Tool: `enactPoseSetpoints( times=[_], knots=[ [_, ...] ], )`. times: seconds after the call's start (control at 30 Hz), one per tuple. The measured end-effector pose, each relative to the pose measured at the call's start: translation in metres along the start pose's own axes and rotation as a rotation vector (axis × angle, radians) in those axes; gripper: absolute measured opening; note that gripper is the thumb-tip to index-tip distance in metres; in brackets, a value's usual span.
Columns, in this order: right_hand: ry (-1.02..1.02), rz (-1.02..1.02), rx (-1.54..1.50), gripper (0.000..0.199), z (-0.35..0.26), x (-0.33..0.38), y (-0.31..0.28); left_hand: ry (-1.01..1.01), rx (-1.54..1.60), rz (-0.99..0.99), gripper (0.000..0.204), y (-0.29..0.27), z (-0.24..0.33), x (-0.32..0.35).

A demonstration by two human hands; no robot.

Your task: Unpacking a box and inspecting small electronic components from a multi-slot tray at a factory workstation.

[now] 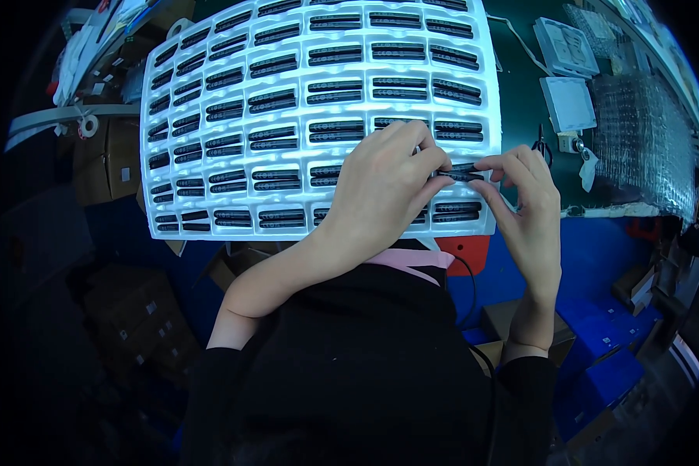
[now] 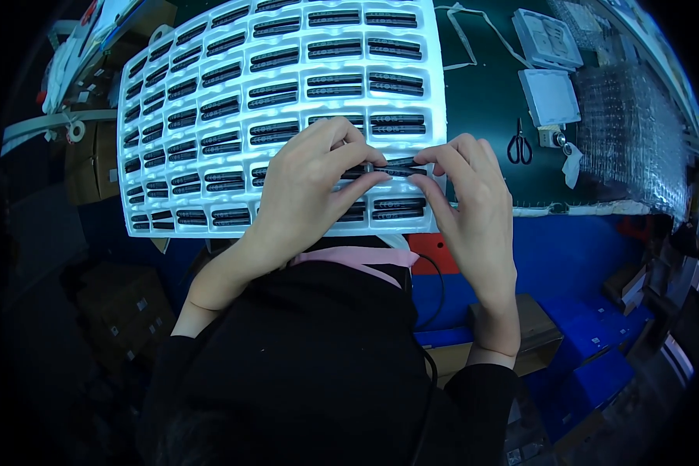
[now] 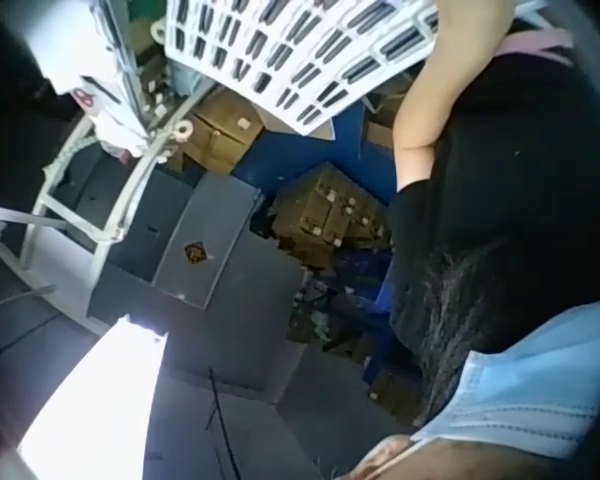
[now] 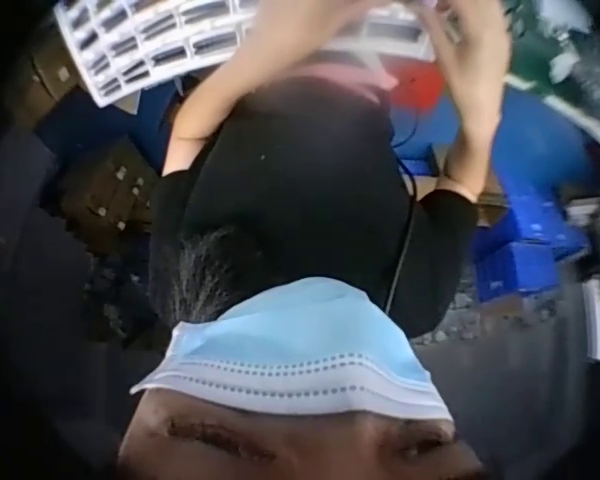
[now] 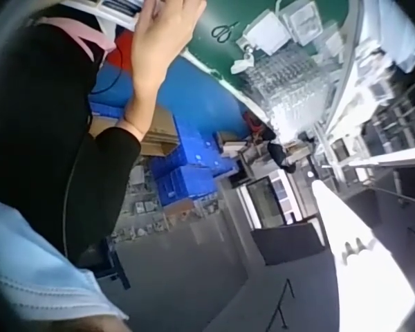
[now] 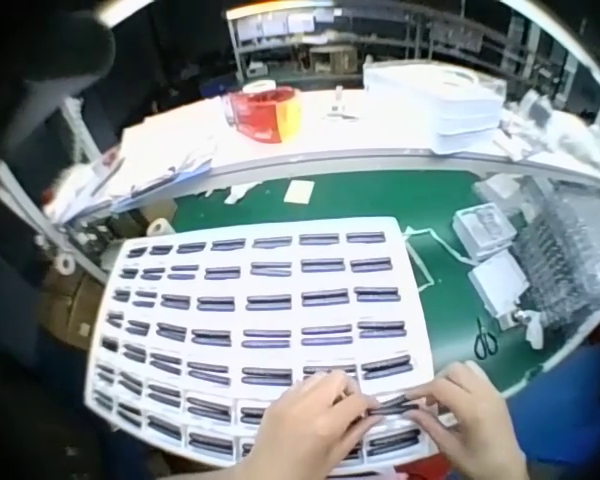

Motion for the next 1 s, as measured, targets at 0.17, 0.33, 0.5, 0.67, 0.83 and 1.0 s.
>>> enactPoseSetpoints(
  times=[0.17,0.33,0.5,0.67,0.83,1.0],
  knots=[
    [-0.011,0.007,-0.071,0.016,-0.001,-0.001,-0.004,0.045,-0.038,0.031,0.014,-0.004,0.005,0.007],
    [-0.077,-0.021,-0.135,0.019,-0.009,-0.004,-0.008,0.096,0.067,0.121,0.017,-0.015,0.001,0.017],
    [-0.069,0.078,-0.414,0.016,-0.016,-0.001,-0.006,-0.004,0.421,0.008,0.023,-0.027,-0.006,0.022],
    [0.062,0.211,-0.639,0.021,-0.022,0.004,-0.005,-0.148,0.721,-0.025,0.027,-0.036,-0.015,0.027],
    [-0.074,0.274,-0.643,0.025,-0.027,0.006,-0.003,-0.123,0.697,-0.008,0.028,-0.039,-0.018,0.032],
    [-0.093,0.328,-0.589,0.03,-0.029,0.011,-0.002,-0.084,0.697,0.015,0.028,-0.042,-0.017,0.034]
  ],
)
Point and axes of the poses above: each hand's wrist, its own x-axis away from the middle knuckle, its own y-axis out of the palm, z = x × y, the point moved 7 cm from there along -x, towards the middle knuckle, and after that the axes turned 14 degrees about -y, right-handed, at the moved point
